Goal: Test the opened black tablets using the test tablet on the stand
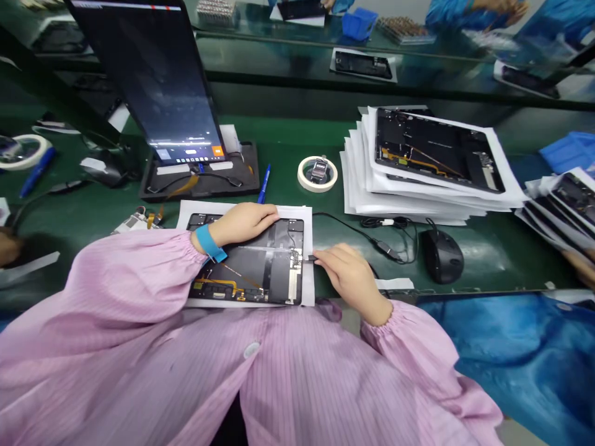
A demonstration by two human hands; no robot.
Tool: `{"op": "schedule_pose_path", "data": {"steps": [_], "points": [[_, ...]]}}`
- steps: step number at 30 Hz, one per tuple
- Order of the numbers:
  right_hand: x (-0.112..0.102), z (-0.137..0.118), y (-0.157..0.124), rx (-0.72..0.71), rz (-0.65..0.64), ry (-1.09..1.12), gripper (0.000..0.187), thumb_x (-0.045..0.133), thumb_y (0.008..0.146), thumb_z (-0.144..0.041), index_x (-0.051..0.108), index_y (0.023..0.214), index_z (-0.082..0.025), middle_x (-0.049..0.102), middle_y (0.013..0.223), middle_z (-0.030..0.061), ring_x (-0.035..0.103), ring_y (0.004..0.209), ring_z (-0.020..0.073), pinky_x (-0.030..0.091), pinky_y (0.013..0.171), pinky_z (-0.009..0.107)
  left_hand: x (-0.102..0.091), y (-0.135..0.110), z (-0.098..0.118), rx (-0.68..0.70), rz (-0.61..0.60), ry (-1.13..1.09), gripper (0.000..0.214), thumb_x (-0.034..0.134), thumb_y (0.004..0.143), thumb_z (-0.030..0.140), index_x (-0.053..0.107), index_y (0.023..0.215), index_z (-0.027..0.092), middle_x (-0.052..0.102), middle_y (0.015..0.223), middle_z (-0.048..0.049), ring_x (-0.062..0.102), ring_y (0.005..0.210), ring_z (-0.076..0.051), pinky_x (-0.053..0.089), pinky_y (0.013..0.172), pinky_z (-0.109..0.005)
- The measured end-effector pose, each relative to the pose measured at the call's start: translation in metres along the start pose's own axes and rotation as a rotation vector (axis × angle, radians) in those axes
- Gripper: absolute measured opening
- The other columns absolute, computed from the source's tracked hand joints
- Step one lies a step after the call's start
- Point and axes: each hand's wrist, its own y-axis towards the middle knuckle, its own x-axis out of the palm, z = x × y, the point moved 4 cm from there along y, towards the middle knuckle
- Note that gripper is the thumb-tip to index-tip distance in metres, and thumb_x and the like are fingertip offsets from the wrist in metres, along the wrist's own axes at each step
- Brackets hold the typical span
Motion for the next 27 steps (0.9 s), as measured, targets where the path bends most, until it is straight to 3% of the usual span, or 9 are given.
{"op": "schedule_pose_path", "data": {"steps": [9, 16, 27], "points": [[0.004, -0.004, -0.001, 0.034, 0.009, -0.09, 0.023, 0.05, 0.095, -0.024, 0.069, 0.108, -0.024, 0.071, 0.092, 0.0035, 0.056, 0.089, 0.021, 0.04, 0.085, 0.04, -0.001, 0.0, 0.001, 0.004, 0.002, -0.013, 0.04, 0.032, 0.098, 0.041, 0.064, 0.099, 0.019, 0.071, 0.091, -0.0062, 0.064, 0.081, -0.021, 0.041, 0.069, -0.029], [0.008, -0.009, 0.003, -0.003, 0.072, -0.072, 0.021, 0.05, 0.094, -0.022, 0.068, 0.105, -0.02, 0.069, 0.087, 0.0056, 0.056, 0.086, 0.0217, 0.043, 0.081, 0.039, 0.0, 0.003, -0.001, -0.01, 0.024, -0.018, 0.039, 0.032, 0.099, 0.041, 0.065, 0.098, 0.02, 0.072, 0.093, -0.0058, 0.065, 0.083, -0.022, 0.042, 0.071, -0.029], [0.012, 0.012, 0.012, -0.126, 0.078, 0.054, 0.013, 0.053, 0.092, -0.024, 0.063, 0.1, -0.021, 0.066, 0.086, 0.0053, 0.06, 0.081, 0.0211, 0.049, 0.074, 0.035, 0.001, 0.01, 0.0, -0.035, 0.049, -0.023, 0.036, 0.035, 0.098, 0.043, 0.064, 0.099, 0.021, 0.072, 0.095, -0.0052, 0.067, 0.084, -0.022, 0.045, 0.069, -0.03]]}}
